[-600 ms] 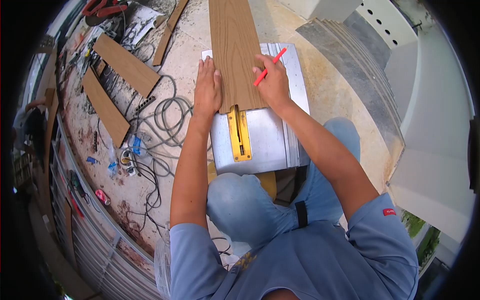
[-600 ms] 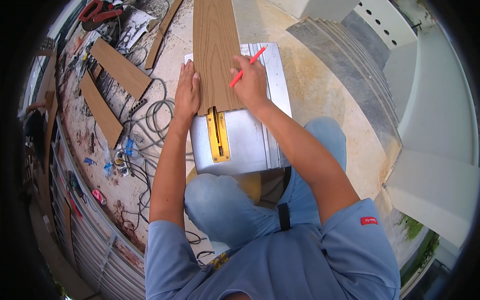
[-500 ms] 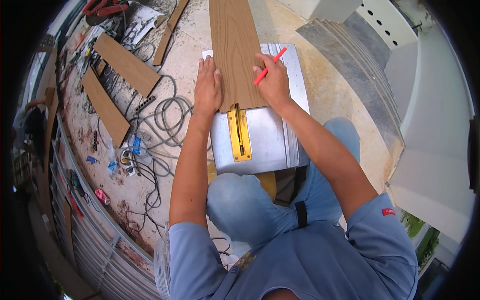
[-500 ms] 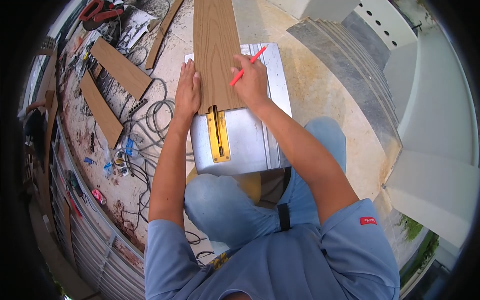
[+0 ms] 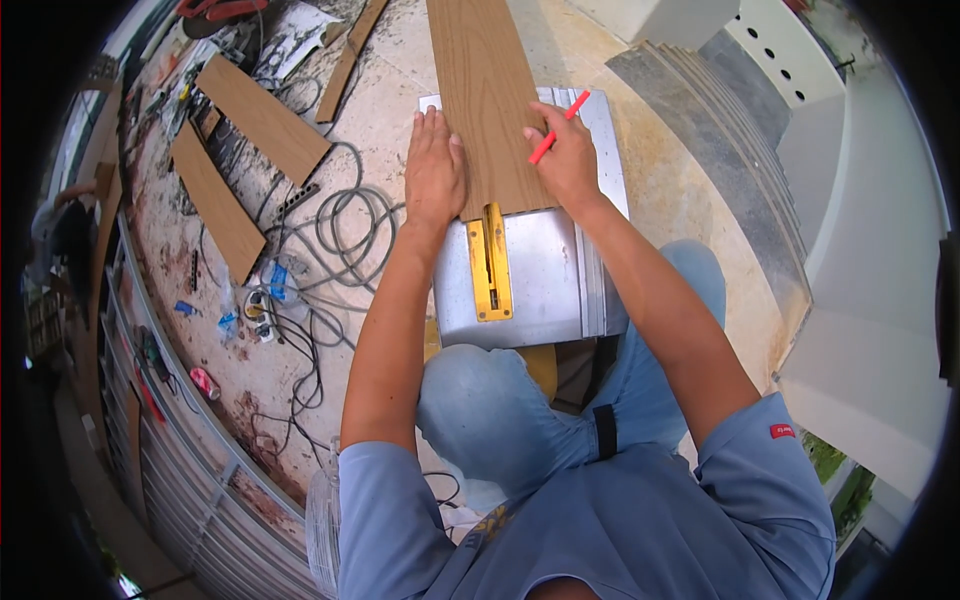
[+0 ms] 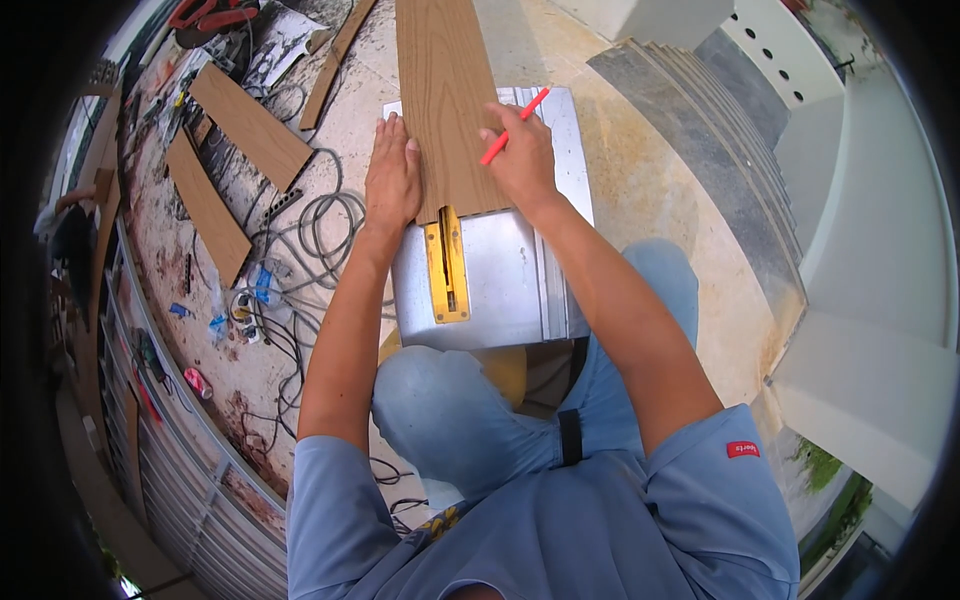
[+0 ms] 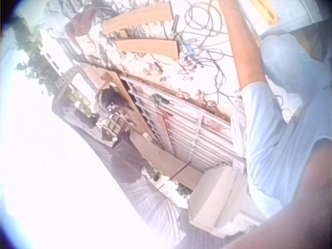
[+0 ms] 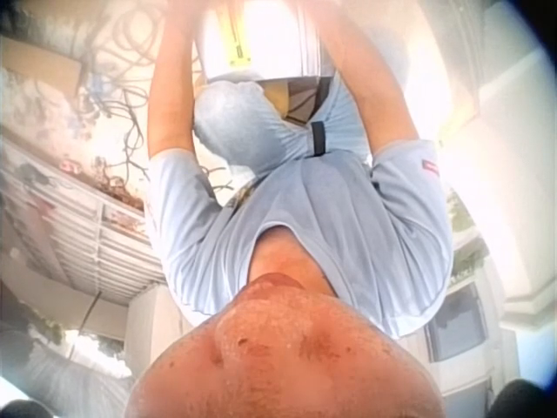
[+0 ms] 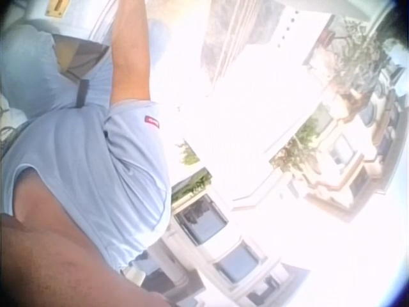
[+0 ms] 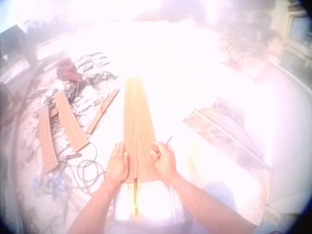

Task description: The person marks a decking board with a pencil, aligns it onto a metal frame structure, and hammers metal clips into the grooves of the board to secure it.

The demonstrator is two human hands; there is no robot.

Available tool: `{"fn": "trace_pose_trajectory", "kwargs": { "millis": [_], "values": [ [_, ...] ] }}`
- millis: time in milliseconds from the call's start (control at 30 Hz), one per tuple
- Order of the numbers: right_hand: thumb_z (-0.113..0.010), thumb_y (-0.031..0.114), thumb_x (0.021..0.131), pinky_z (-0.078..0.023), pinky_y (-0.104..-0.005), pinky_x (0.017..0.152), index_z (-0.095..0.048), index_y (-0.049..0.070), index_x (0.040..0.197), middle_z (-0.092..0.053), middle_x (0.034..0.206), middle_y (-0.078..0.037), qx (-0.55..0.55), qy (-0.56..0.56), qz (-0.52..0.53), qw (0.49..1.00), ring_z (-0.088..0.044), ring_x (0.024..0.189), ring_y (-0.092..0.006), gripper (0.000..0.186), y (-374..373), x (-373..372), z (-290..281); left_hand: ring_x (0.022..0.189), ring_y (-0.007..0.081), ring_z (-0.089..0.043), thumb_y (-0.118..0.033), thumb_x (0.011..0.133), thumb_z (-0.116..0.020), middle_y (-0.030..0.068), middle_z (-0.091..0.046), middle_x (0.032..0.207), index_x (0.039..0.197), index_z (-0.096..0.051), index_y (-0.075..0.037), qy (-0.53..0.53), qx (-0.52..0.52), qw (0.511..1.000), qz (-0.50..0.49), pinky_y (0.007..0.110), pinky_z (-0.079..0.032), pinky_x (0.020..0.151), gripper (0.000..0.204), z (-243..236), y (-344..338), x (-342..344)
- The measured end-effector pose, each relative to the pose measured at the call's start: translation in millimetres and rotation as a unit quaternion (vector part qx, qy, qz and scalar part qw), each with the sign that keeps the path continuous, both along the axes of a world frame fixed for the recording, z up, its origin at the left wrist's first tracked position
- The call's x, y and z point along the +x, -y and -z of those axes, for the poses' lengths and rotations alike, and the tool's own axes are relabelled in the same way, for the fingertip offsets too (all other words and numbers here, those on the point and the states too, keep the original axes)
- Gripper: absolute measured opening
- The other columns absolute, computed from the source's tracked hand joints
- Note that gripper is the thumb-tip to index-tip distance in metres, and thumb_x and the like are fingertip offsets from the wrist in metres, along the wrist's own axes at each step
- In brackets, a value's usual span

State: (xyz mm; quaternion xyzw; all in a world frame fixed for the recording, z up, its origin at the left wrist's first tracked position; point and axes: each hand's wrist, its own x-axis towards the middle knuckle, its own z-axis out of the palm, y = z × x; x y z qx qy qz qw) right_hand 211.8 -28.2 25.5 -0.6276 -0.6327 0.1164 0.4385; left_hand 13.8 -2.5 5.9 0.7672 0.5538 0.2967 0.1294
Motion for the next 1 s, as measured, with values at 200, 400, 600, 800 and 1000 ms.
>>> {"fn": "trace_pose_trajectory", "kwargs": {
  "millis": [200,400,600,800,1000],
  "values": [
    [-0.072,0.010,0.085,-0.049,-0.0438,0.093,-0.065,0.004,0.119,-0.067,0.116,-0.016,-0.019,-0.015,0.002,1.000,-0.061,0.106,-0.0377,0.034,2.8,-0.5,-2.8,0.148,0.0382,-0.027,-0.020,0.105,-0.036,0.0263,-0.037,0.154,0.144,-0.040,0.012,-0.007,-0.006,1.000,-0.008,0.041,-0.023,0.122,0.050,-0.6,1.6,1.1],
    [-0.072,0.010,0.086,-0.048,-0.0443,0.095,-0.065,0.004,0.121,-0.065,0.120,-0.020,-0.010,-0.009,0.000,1.000,-0.059,0.110,-0.0391,0.036,2.4,-0.1,1.7,0.148,0.0382,-0.027,-0.021,0.106,-0.034,0.0260,-0.038,0.153,0.144,-0.040,0.011,-0.007,-0.007,1.000,-0.003,0.041,-0.023,0.122,0.050,-2.0,3.2,0.2],
    [-0.072,0.010,0.086,-0.048,-0.0445,0.096,-0.065,0.004,0.120,-0.065,0.119,-0.021,0.004,0.001,0.004,1.000,-0.059,0.110,-0.0392,0.036,2.9,-1.2,4.5,0.148,0.0383,-0.026,-0.021,0.106,-0.034,0.0262,-0.038,0.153,0.144,-0.040,0.010,-0.002,-0.004,1.000,0.000,0.041,-0.022,0.122,0.050,-2.7,4.4,-1.4],
    [-0.072,0.011,0.085,-0.048,-0.0439,0.097,-0.065,0.005,0.118,-0.066,0.118,-0.019,-0.013,-0.028,0.000,1.000,-0.059,0.111,-0.0384,0.034,3.9,-0.6,-0.3,0.148,0.0388,-0.027,-0.021,0.106,-0.034,0.0267,-0.038,0.153,0.144,-0.041,0.011,0.001,-0.004,1.000,0.001,0.041,-0.023,0.122,0.049,-4.9,5.4,0.2],
    [-0.073,0.011,0.085,-0.048,-0.0438,0.096,-0.065,0.005,0.119,-0.066,0.119,-0.018,-0.009,-0.012,0.006,1.000,-0.059,0.110,-0.0382,0.036,3.6,-1.0,3.3,0.147,0.0397,-0.028,-0.021,0.106,-0.034,0.0279,-0.039,0.152,0.143,-0.042,0.011,0.009,0.002,1.000,0.006,0.042,-0.023,0.122,0.049,-2.1,4.8,-1.1]
  ]
}}
